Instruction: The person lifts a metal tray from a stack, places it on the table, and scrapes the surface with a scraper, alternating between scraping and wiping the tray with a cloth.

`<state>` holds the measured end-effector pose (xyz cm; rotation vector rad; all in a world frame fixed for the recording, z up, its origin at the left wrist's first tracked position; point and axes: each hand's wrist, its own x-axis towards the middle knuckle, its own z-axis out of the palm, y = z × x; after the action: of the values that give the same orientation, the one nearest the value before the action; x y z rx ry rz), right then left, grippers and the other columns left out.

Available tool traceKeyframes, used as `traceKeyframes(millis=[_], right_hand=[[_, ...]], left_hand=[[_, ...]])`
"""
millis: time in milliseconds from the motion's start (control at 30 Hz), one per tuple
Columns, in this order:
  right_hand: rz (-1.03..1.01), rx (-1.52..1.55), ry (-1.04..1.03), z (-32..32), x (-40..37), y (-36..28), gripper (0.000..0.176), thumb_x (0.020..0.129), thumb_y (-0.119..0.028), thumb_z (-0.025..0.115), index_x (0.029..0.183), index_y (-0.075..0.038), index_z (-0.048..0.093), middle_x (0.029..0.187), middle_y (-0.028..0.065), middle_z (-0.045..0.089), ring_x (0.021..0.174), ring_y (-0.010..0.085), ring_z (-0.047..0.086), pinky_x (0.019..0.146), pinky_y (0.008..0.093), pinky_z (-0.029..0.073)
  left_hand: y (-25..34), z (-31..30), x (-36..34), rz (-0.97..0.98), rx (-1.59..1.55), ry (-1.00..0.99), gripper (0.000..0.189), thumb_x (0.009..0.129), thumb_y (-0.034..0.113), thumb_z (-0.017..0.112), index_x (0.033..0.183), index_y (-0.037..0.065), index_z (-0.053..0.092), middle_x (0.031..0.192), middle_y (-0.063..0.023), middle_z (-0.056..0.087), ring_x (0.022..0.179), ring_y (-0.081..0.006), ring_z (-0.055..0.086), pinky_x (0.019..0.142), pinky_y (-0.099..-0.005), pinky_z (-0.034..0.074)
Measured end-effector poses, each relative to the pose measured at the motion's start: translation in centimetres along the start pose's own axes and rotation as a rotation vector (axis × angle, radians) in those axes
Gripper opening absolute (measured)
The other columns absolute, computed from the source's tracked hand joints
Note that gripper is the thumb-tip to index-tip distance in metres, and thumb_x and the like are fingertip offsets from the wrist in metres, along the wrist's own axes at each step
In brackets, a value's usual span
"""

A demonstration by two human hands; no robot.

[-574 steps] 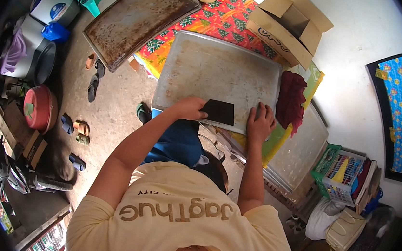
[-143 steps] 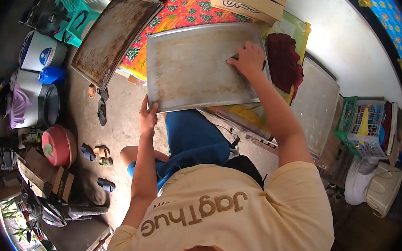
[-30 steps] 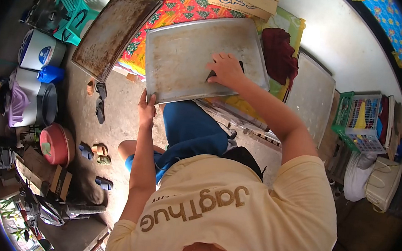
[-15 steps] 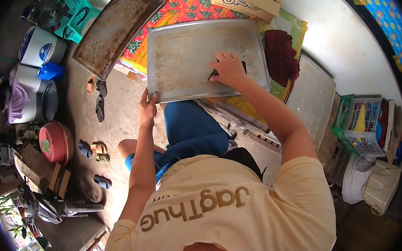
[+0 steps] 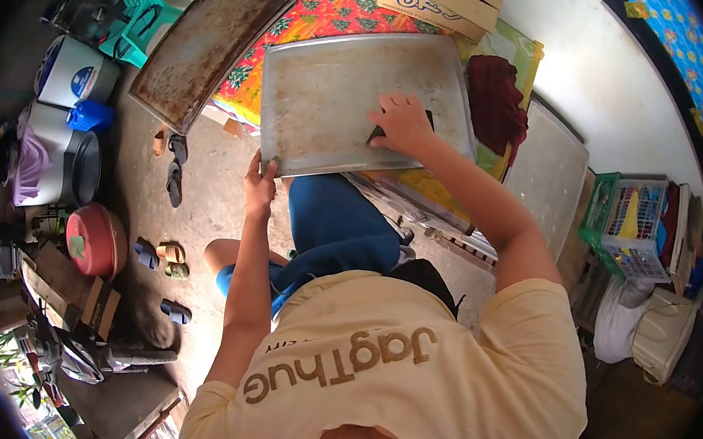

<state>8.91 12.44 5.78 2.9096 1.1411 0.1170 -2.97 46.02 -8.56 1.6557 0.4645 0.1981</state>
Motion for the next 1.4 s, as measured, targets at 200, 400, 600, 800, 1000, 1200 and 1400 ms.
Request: traceKeyframes(millis=[200,400,600,800,1000,1200,1400], right_hand=[[0.003,0.037,0.044,0.5,-0.3,0.4,0.042,0.07,-0.048,0.079,0.102,-0.023,0.069,0.107,0.0038,0.055,0.106,0.023,0.053,0.084,0.0396,0.041],[0.049,0.07,0.044,0.5,-0.2,0.3,0.042,0.07,-0.048,0.079,0.103,-0.023,0.069,0.109,0.0038,0.056,0.107,0.0235,0.053,0.086,0.0403,0.041],[0.031,0.065,0.03,0.2,-0.1,0.4,0.044,0.07,-0.049,0.08,0.103,-0.022,0.069,0.113,0.0042,0.057,0.108,0.0236,0.053,0.087,0.0406,0.041],[0.009,0.058,0.038,0.1,-0.1,0.1,0.045,0.07,-0.05,0.079,0.103,-0.022,0.069,0.112,0.0046,0.057,0.108,0.0238,0.053,0.086,0.0406,0.042],[0.003,0.06,0.024,0.5,0.0,-0.4,0.045,0.068,-0.051,0.079,0.1,-0.022,0.069,0.107,0.0042,0.056,0.107,0.0247,0.053,0.085,0.0406,0.042],[-0.053,0.028,0.058,0.6,0.4,-1.4,0.042,0.068,-0.049,0.08,0.098,-0.022,0.069,0.105,0.003,0.056,0.106,0.0235,0.053,0.083,0.0402,0.041],[-0.052,0.04,0.082,0.4,0.8,-1.7,0.041,0.07,-0.046,0.08,0.099,-0.02,0.068,0.102,0.0042,0.054,0.102,0.0242,0.053,0.082,0.0406,0.042]], left_hand=[[2.5,0.7,-1.0,-0.068,-0.055,0.014,0.059,0.094,0.018,0.065,0.146,0.0,0.044,0.085,-0.0056,0.056,0.068,-0.0107,0.046,0.06,-0.0269,0.037],[2.9,0.7,-1.2,-0.1,-0.062,0.005,0.057,0.095,0.016,0.064,0.145,-0.003,0.044,0.107,-0.0129,0.058,0.092,-0.0163,0.053,0.08,-0.03,0.041],[1.5,0.4,-0.6,-0.024,0.011,0.018,0.06,0.094,0.021,0.066,0.147,0.001,0.044,0.061,0.0001,0.053,0.043,-0.0064,0.04,0.039,-0.0257,0.033],[1.4,0.4,-0.6,-0.024,-0.009,0.016,0.061,0.094,0.022,0.066,0.146,0.0,0.044,0.063,-0.0014,0.056,0.044,-0.007,0.041,0.04,-0.0257,0.034],[1.4,0.4,-0.7,-0.013,0.017,0.018,0.06,0.095,0.022,0.066,0.146,0.001,0.044,0.066,-0.0015,0.057,0.045,-0.0067,0.042,0.041,-0.0252,0.035],[2.5,0.5,-1.1,-0.056,-0.023,0.011,0.058,0.094,0.02,0.065,0.145,-0.001,0.045,0.087,-0.008,0.059,0.068,-0.0116,0.048,0.06,-0.0277,0.039],[4.3,0.7,-1.9,-0.146,-0.042,0.012,0.058,0.094,0.015,0.064,0.144,-0.007,0.043,0.128,-0.0209,0.063,0.114,-0.0224,0.061,0.099,-0.0327,0.047]])
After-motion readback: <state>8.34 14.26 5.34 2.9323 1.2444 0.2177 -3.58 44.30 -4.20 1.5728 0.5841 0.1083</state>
